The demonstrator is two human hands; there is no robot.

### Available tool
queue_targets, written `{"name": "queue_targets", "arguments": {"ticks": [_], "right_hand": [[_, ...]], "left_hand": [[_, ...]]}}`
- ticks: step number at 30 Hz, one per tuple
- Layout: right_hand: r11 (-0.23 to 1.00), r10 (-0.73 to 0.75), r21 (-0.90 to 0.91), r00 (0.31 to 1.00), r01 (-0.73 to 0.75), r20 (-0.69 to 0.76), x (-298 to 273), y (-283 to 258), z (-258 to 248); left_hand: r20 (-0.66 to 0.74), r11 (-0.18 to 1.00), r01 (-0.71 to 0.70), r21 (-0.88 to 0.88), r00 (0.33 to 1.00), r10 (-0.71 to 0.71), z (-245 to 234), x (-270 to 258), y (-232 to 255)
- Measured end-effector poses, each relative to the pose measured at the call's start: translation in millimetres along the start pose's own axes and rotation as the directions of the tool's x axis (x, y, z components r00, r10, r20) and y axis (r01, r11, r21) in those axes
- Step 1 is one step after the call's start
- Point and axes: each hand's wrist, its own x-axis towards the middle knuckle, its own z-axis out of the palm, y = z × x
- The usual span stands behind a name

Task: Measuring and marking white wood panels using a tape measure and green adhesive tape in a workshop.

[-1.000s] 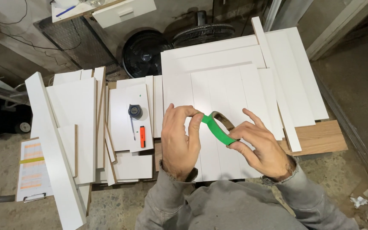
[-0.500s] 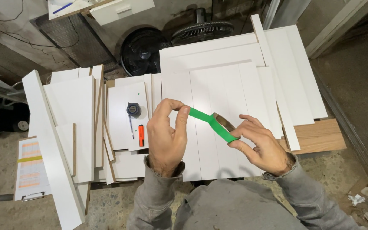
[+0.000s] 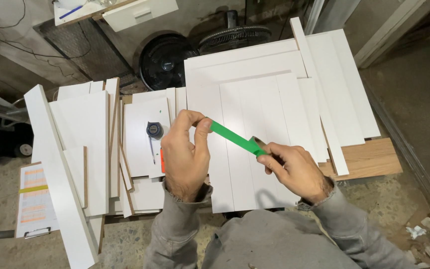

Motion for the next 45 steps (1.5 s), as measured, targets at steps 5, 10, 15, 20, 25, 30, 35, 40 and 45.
{"name": "queue_targets", "arguments": {"ticks": [5, 10, 15, 20, 25, 30, 35, 40, 45], "right_hand": [[0.997, 0.067, -0.021, 0.997, -0.068, -0.034, 3, 9, 1], [0.929, -0.369, -0.007, 0.927, 0.37, -0.069, 0, 22, 2], [0.902, -0.431, -0.03, 0.899, 0.43, -0.079, 1, 34, 3], [0.973, -0.23, -0.061, 0.969, 0.225, -0.093, 4, 43, 8], [0.992, -0.126, -0.031, 0.989, 0.124, -0.072, 4, 39, 5], [0.886, -0.464, -0.035, 0.884, 0.462, -0.06, 1, 46, 1], [0.948, -0.319, -0.014, 0.948, 0.319, -0.007, 3, 60, 3], [0.967, -0.254, 0.022, 0.967, 0.254, 0.002, 4, 59, 1], [0.942, -0.328, 0.059, 0.943, 0.331, -0.06, 6, 74, 1]], "left_hand": [[-0.051, 0.998, -0.056, -0.014, 0.997, 0.055, 1, 4, -6], [-0.071, 1.0, 0.0, 0.013, 0.997, 0.0, -7, 15, -14], [-0.069, 0.999, 0.038, 0.027, 0.997, -0.036, -13, 20, -17], [-0.124, 0.981, -0.18, 0.066, 0.975, 0.187, -10, 17, -27], [-0.108, 0.997, -0.024, 0.076, 0.994, 0.033, -15, 26, -12], [-0.171, 0.999, 0.031, 0.012, 0.985, -0.028, -23, 33, -26], [-0.165, 0.996, -0.056, 0.075, 0.984, 0.068, -25, 37, -31], [-0.177, 0.994, 0.079, 0.081, 0.982, -0.064, -30, 43, -33], [-0.163, 0.996, 0.078, 0.033, 0.984, -0.071, -30, 45, -40]]}}
